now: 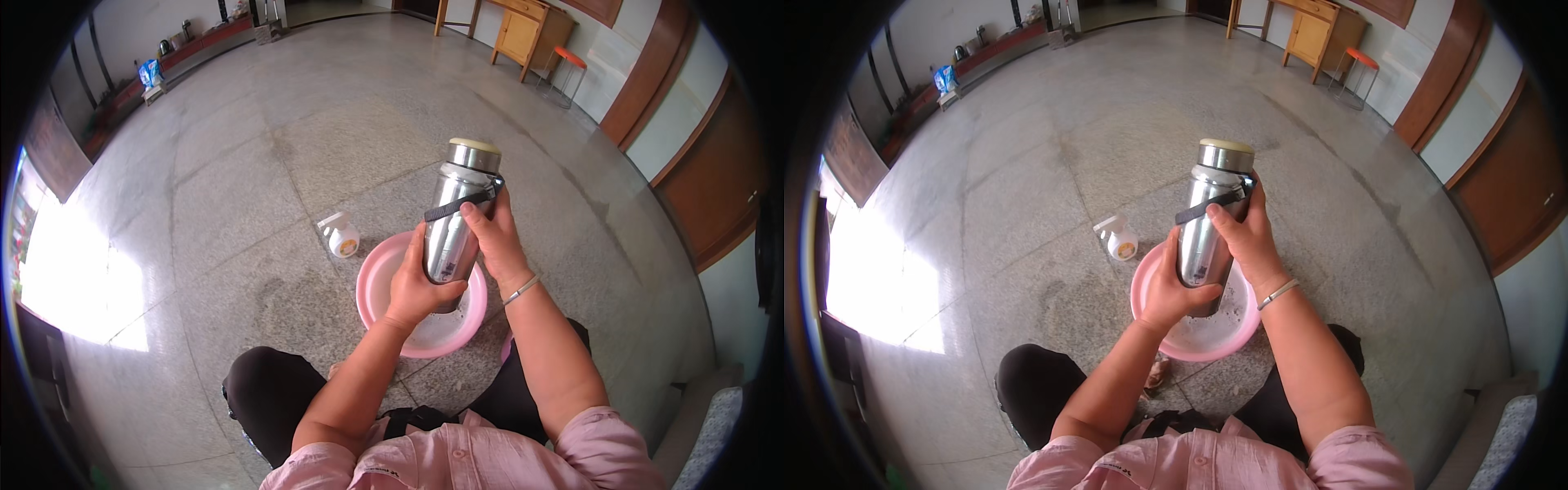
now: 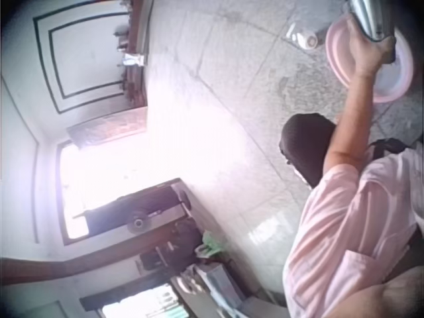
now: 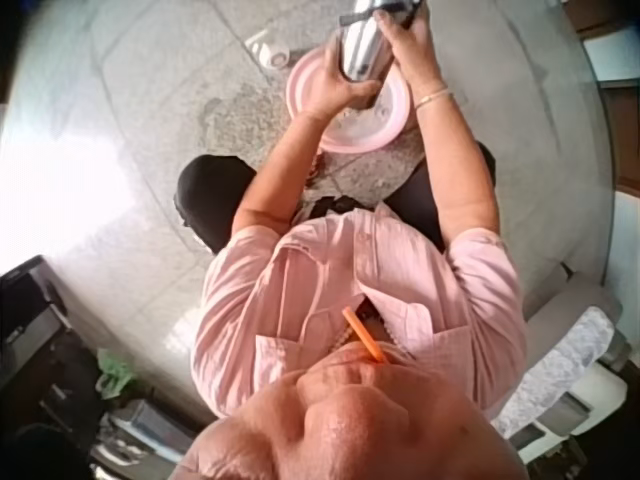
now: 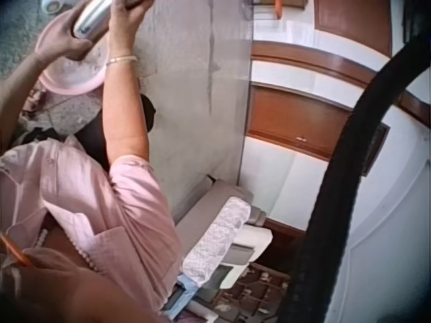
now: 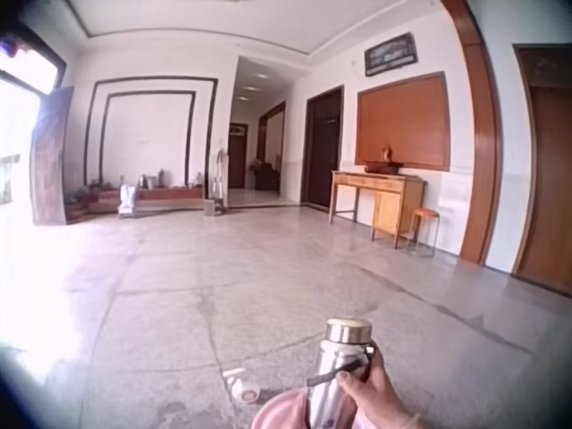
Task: The person washes a thermos and its detachable strap in a basin of soapy water by hand, then wipes the exterior of the thermos with a cloth.
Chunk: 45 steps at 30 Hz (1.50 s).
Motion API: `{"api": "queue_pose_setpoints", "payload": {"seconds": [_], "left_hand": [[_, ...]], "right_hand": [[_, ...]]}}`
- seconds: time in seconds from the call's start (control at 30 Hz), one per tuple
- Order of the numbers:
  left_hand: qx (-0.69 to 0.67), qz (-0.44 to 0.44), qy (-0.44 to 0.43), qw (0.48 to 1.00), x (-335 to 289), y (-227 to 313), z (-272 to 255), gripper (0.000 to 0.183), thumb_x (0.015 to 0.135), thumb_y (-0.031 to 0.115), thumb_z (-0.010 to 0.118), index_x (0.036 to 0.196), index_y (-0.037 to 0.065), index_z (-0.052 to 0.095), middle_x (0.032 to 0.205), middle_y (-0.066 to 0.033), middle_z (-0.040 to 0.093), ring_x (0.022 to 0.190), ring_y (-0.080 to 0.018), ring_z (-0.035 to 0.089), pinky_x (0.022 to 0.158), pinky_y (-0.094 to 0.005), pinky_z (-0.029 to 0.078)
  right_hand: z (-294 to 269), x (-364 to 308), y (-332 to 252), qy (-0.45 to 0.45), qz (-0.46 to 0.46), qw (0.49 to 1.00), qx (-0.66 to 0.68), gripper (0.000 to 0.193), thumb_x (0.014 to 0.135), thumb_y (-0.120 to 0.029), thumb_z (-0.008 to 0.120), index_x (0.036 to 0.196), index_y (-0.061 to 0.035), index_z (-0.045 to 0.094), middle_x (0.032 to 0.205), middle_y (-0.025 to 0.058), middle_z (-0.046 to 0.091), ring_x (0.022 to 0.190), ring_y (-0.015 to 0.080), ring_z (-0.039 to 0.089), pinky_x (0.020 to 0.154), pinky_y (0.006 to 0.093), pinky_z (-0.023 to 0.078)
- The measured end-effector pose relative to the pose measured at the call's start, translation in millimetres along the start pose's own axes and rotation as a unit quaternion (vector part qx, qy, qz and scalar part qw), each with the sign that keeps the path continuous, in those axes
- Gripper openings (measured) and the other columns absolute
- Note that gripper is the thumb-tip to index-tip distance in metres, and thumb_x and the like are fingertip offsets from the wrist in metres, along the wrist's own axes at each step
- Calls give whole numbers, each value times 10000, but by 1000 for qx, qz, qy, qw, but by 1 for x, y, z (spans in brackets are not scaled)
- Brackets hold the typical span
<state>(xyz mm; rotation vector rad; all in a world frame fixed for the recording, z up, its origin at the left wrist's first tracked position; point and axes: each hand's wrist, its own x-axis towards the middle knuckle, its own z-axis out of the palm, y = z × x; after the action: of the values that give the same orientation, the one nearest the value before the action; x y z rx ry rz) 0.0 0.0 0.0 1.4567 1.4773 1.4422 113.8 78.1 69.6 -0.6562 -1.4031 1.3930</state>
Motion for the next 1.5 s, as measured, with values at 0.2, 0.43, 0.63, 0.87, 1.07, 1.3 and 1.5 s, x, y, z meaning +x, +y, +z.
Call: {"api": "queue_pose_setpoints", "payload": {"seconds": [0.2,0.43,0.63,0.87,1.07,1.3,1.5], "left_hand": [[36,-9,36,999,-4,3,8,1014,496,282,751,1328,61,216,1173,-161,468,1021,-296,515,791,-351,465],[225,79,111,965,-2,17,9,924,508,265,740,1288,51,294,1178,-143,441,918,-314,539,685,-358,493],[294,165,136,932,0,12,10,877,491,248,736,1257,58,353,1155,-137,460,893,-302,544,681,-361,494],[192,110,73,972,-2,12,8,939,487,271,741,1297,87,304,1154,-152,460,919,-294,547,682,-359,500],[278,148,94,944,1,18,6,951,507,270,762,1280,-8,284,1152,-198,460,942,-325,539,735,-335,478],[230,182,84,952,-1,23,11,718,724,337,620,1279,5,306,1254,-261,346,1089,-385,432,869,-404,404],[206,249,115,939,16,43,2,634,793,297,542,1291,-8,296,1327,-251,269,1214,-393,300,980,-417,289]], "right_hand": [[-9,2,3,-45,-24,996,-68,873,671,-137,700,1324,-43,128,1186,94,398,1098,196,398,938,333,341],[0,-1,16,54,-50,996,-46,585,689,-150,689,1145,-26,344,1049,73,478,962,152,478,834,300,413],[3,6,2,211,47,974,62,454,800,-480,504,965,-57,488,776,27,528,550,69,501,363,197,354],[-5,9,-2,183,82,969,146,622,852,-567,339,1199,-54,396,1182,78,456,1086,190,448,920,334,369],[-19,2,24,67,15,996,61,713,731,-573,563,1195,-61,392,1104,50,474,1025,165,448,876,315,373],[-11,2,1,74,54,987,129,695,735,-595,531,1159,-53,432,1076,78,500,991,197,480,863,336,397],[5,-6,8,-71,38,990,114,639,798,-517,482,1197,-23,404,1143,97,486,1040,203,481,900,329,385]]}}
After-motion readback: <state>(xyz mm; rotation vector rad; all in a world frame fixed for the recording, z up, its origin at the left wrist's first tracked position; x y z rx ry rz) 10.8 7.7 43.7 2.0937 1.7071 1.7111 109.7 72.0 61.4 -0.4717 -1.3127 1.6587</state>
